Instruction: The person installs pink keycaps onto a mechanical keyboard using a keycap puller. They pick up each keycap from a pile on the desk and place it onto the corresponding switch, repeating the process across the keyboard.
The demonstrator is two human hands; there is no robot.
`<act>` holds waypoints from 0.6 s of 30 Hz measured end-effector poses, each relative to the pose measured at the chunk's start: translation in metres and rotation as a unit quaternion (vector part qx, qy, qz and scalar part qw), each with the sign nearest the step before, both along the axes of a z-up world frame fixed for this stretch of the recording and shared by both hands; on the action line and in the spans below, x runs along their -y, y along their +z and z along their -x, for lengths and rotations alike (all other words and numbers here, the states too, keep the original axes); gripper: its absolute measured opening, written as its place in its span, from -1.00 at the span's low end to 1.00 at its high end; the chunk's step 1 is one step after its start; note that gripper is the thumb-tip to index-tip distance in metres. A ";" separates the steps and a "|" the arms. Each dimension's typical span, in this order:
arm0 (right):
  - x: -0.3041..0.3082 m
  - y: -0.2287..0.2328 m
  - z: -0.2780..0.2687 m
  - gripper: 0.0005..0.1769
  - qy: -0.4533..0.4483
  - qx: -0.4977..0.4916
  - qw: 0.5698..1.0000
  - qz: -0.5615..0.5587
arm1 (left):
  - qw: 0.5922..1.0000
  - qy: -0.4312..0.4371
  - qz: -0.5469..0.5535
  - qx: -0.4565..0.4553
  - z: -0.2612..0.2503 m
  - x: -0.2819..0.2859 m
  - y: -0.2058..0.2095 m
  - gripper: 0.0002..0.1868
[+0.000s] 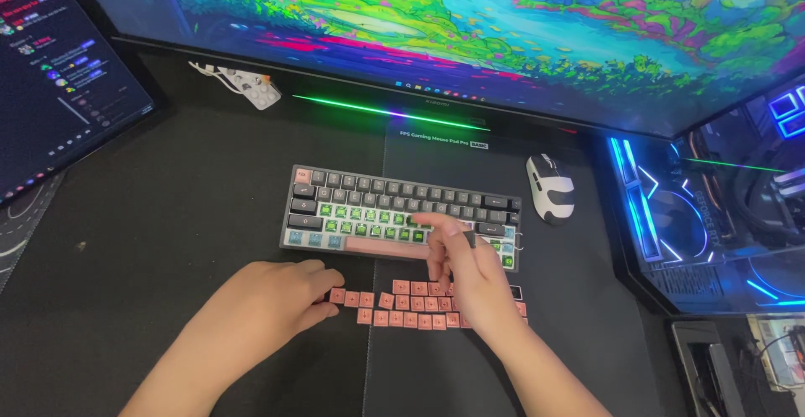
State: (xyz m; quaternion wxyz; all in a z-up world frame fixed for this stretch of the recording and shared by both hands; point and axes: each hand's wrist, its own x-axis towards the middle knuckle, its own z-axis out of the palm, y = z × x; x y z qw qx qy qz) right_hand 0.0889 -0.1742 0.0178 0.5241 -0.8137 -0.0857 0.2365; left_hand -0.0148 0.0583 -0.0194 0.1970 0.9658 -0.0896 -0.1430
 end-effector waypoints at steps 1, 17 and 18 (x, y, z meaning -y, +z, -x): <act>0.000 -0.002 0.000 -0.32 0.000 0.000 1.000 0.000 | 1.000 0.000 0.000 0.000 0.000 0.000 -0.002 -0.87; -0.048 0.010 0.005 -0.70 0.078 0.085 0.989 0.097 | 0.972 0.221 -0.074 0.032 -0.001 -0.026 0.029 -0.80; -0.054 0.015 0.005 -0.61 0.105 0.091 0.985 0.103 | 0.960 0.258 -0.083 0.068 -0.001 -0.028 0.026 -0.79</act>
